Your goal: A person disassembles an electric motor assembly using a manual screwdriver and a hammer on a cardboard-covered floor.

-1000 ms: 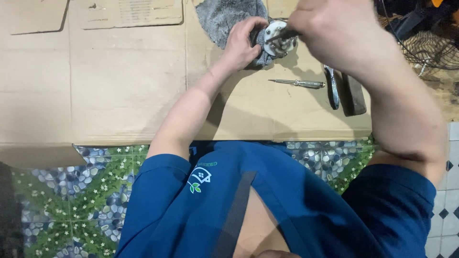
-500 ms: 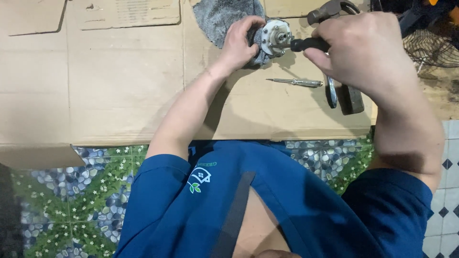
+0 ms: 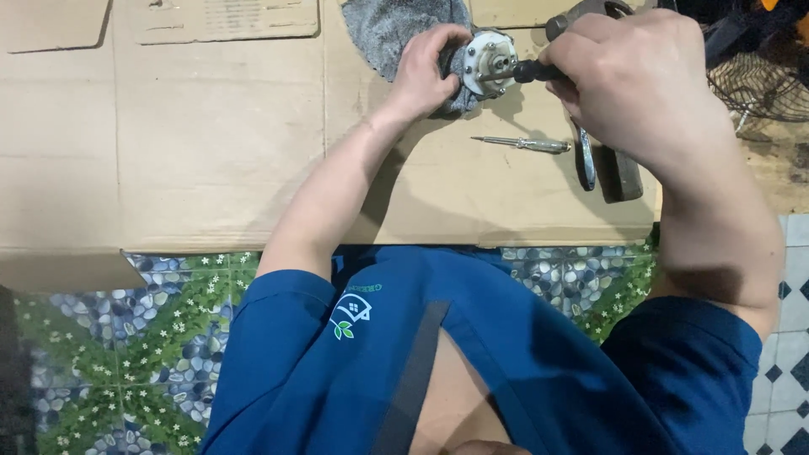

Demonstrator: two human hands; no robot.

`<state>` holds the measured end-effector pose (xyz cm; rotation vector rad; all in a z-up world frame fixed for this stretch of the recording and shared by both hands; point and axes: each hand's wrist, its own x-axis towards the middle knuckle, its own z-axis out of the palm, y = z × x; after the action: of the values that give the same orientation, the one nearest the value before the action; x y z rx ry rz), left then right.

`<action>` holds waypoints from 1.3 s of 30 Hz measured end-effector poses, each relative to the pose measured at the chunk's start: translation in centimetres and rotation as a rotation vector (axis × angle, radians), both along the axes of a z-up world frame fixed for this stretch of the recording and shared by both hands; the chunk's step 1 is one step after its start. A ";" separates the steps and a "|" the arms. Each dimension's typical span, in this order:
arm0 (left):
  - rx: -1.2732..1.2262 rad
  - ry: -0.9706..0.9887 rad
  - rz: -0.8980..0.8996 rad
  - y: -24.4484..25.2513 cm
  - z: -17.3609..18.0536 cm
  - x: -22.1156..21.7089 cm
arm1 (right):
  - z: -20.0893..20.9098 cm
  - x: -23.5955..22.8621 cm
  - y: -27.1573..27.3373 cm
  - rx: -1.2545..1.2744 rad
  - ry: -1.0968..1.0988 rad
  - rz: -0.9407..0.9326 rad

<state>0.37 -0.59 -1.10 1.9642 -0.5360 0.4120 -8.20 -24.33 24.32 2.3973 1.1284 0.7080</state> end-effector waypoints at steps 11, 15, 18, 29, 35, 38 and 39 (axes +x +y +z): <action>-0.007 -0.001 -0.005 0.1 1.2 -0.4 | 0.9 1.0 0.8 -0.148 -0.080 -0.047; 0.003 -0.007 -0.004 0.1 1.4 -0.5 | 0.7 3.2 1.2 -0.198 0.188 -0.279; -0.006 -0.020 -0.006 0.2 1.5 -0.6 | 1.3 4.1 2.1 -0.235 0.373 -0.407; -0.038 -0.047 -0.056 0.3 1.8 -0.2 | 0.8 4.1 3.5 -0.230 0.205 -0.168; -0.033 -0.024 -0.032 0.2 0.6 0.0 | 0.7 3.1 4.4 -0.292 -0.015 0.171; -0.023 -0.048 -0.039 0.0 0.0 0.1 | 0.8 2.3 2.6 -0.355 -0.151 0.312; -0.012 0.003 -0.022 -0.1 0.2 0.0 | 1.1 2.0 1.5 -0.273 -0.137 0.248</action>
<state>0.36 -0.66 -0.90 1.9455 -0.5513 0.3976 -6.23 -22.78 25.43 1.9752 1.3805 0.7309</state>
